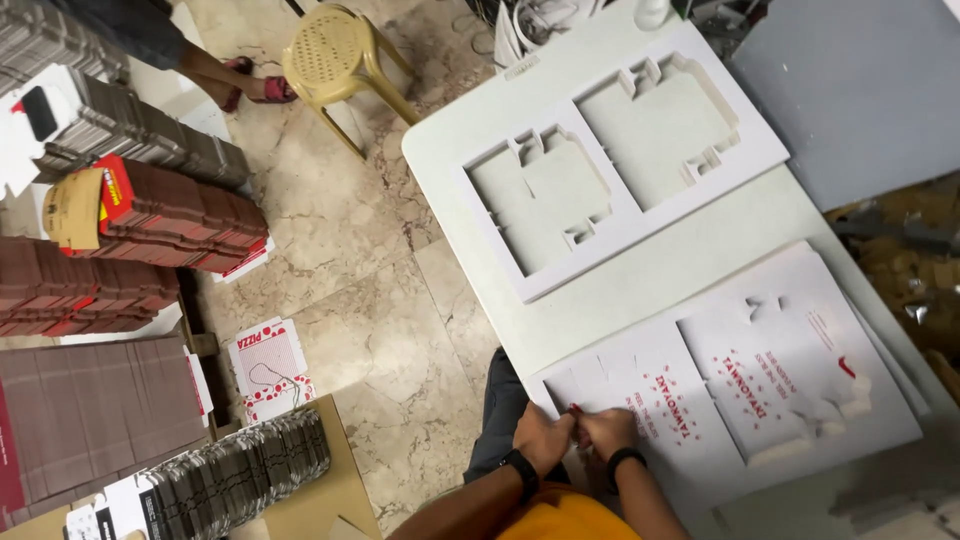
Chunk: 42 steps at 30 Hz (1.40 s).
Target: Manually removing waste cardboard pieces from pre-cut sheets to prepare them for assembly.
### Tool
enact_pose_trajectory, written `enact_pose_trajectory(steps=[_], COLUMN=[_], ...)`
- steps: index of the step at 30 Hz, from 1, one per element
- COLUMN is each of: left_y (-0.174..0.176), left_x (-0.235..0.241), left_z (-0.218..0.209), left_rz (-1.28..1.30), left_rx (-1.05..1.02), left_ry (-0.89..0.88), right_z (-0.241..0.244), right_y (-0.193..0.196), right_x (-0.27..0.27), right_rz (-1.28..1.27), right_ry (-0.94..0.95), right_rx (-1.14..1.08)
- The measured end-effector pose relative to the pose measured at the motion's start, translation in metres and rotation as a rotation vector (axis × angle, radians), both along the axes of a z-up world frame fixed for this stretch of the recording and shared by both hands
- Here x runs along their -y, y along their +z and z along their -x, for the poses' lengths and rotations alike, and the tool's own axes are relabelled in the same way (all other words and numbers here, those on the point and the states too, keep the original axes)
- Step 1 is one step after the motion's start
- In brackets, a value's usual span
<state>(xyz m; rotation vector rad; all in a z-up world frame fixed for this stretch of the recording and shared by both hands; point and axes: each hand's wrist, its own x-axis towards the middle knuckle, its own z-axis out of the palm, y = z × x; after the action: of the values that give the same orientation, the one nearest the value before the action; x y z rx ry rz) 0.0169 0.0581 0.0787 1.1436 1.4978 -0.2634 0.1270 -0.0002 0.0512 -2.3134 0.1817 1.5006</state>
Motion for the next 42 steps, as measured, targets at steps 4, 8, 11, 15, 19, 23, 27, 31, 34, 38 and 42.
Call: enact_pose_trajectory(steps=[4,8,11,15,19,23,27,31,34,38,42], left_y=[0.017,0.007,-0.003,-0.036,-0.033,-0.034,-0.100,-0.067,-0.083,-0.043,-0.034], left_x=[0.021,0.024,0.014,-0.006,-0.032,-0.075,-0.119,-0.107,-0.114,-0.104,-0.096], left_z=[0.007,0.005,0.002,0.018,0.029,0.017,0.013,-0.033,-0.029,-0.038,-0.038], left_rz=[0.046,-0.106,-0.077,-0.113,-0.158,-0.243,-0.251,-0.190,-0.277,-0.355,-0.369], left_rx=[-0.031,-0.048,-0.113,-0.058,-0.088,-0.060,-0.039,-0.168,-0.281,-0.256,-0.214], left_ry=[-0.029,-0.170,-0.184,-0.250,-0.340,-0.341,-0.771,-1.192,-1.436,-1.519,-1.550], right_z=[0.003,0.003,0.008,-0.005,-0.007,-0.007,-0.005,-0.001,0.015,0.001,-0.012], right_y=[-0.011,-0.061,-0.038,-0.003,0.015,0.020,-0.002,-0.008,-0.018,-0.003,-0.001], right_x=[0.000,0.026,0.034,0.018,0.023,0.026,0.039,0.030,0.007,0.005,0.012], right_rz=[0.010,-0.043,-0.058,-0.196,-0.236,-0.227,-0.295,-0.162,-0.137,-0.158,-0.245], right_ry=[-0.056,0.124,0.324,0.146,0.038,-0.003,-0.083,-0.018,0.128,0.005,-0.034], right_rx=[-0.016,0.017,0.033,-0.065,-0.095,-0.054,0.035,0.090,0.116,0.025,-0.117])
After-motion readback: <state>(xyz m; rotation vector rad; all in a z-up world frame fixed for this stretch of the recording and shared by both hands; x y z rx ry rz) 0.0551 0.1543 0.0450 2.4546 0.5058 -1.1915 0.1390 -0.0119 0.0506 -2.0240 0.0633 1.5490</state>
